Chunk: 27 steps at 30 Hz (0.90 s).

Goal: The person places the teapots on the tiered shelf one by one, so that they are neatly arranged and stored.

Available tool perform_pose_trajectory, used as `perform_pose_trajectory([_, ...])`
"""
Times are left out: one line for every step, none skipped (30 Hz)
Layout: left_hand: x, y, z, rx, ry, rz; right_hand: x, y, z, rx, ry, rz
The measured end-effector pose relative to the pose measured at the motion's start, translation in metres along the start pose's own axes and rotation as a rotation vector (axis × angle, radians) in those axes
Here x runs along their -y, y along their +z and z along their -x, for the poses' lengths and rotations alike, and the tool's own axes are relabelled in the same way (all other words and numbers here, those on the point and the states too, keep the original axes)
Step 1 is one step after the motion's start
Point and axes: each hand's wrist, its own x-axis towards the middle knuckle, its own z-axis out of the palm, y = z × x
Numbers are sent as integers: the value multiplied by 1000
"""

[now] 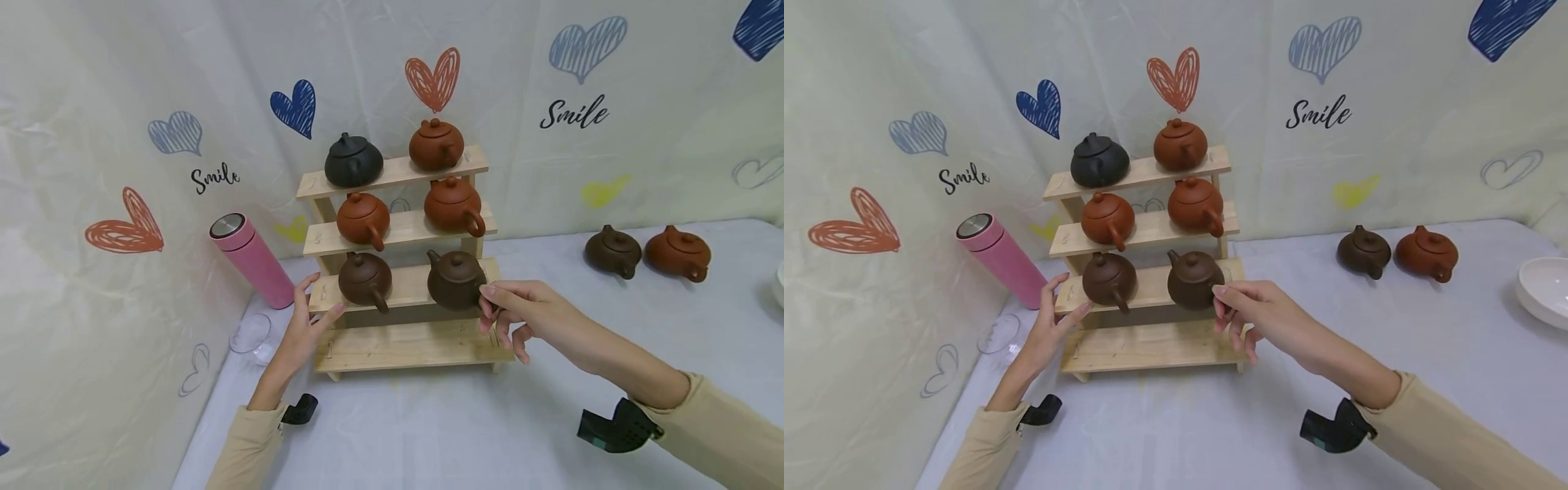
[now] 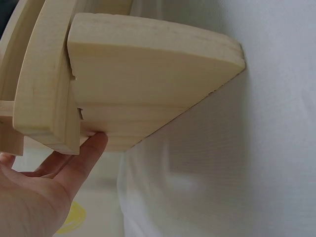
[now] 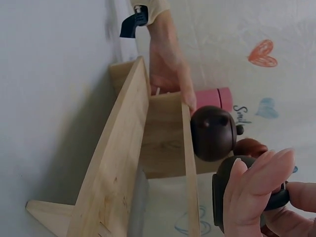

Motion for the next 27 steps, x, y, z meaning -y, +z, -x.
perform_pose_trajectory([0,0,0,-2,-1,1,0,0,-3,-6,3,1])
perform_pose_trajectory([0,0,0,-3,-1,2,0,-1,-5,-12,4,1])
perform_pose_trajectory([0,0,0,-3,0,3,0,-1,-8,-20,11,1])
perform_pose_trajectory([0,0,0,-4,-1,5,0,-2,-10,-29,16,3])
perform_pose_trajectory([0,0,0,-4,-2,8,0,-3,-12,-37,22,4])
perform_pose_trajectory([0,0,0,-4,-3,9,-1,-4,-13,-44,30,8])
perform_pose_trajectory([0,0,0,-5,-4,6,-1,-5,-15,-50,37,12])
perform_pose_trajectory([0,0,0,-3,-5,4,-1,-6,-16,-54,43,15])
perform_pose_trajectory([0,1,0,-3,-5,3,-1,-7,-16,-57,47,18])
perform_pose_trajectory([0,1,0,-3,-5,3,-1,-8,-17,-60,51,20])
perform_pose_trajectory([0,1,0,-3,-4,1,-1,-8,-18,-63,55,22])
perform_pose_trajectory([-1,1,1,-2,-3,0,-1,-9,-18,-62,54,23])
perform_pose_trajectory([-1,1,1,-1,-1,-1,-1,-9,-18,-64,57,20])
perform_pose_trajectory([-1,1,1,1,0,1,-1,-9,-18,-67,60,19])
perform_pose_trajectory([-1,1,1,2,2,2,-1,-9,-18,-67,59,21])
perform_pose_trajectory([-1,1,1,2,2,0,-1,-9,-18,-69,63,24])
perform_pose_trajectory([-1,1,1,4,2,-1,-1,-8,-18,-71,67,27])
perform_pose_trajectory([-2,1,1,6,2,0,0,-7,-18,-71,69,31])
perform_pose_trajectory([-2,1,1,8,2,0,0,-6,-18,-75,75,35])
perform_pose_trajectory([-2,1,1,8,2,1,0,-4,-18,-76,76,39])
perform_pose_trajectory([-2,1,1,9,2,-1,1,-3,-18,-75,78,40])
perform_pose_trajectory([-2,1,1,11,1,-1,1,-2,-18,-77,84,38])
perform_pose_trajectory([-2,1,1,11,3,-1,1,0,-18,-76,86,35])
perform_pose_trajectory([-2,1,1,11,3,-2,2,1,-18,-75,86,32])
perform_pose_trajectory([-2,1,1,11,4,-3,2,2,-19,-74,88,27])
perform_pose_trajectory([-2,1,2,10,4,-5,2,3,-19,-72,89,21])
perform_pose_trajectory([-2,1,2,9,4,-6,3,4,-19,-70,89,12])
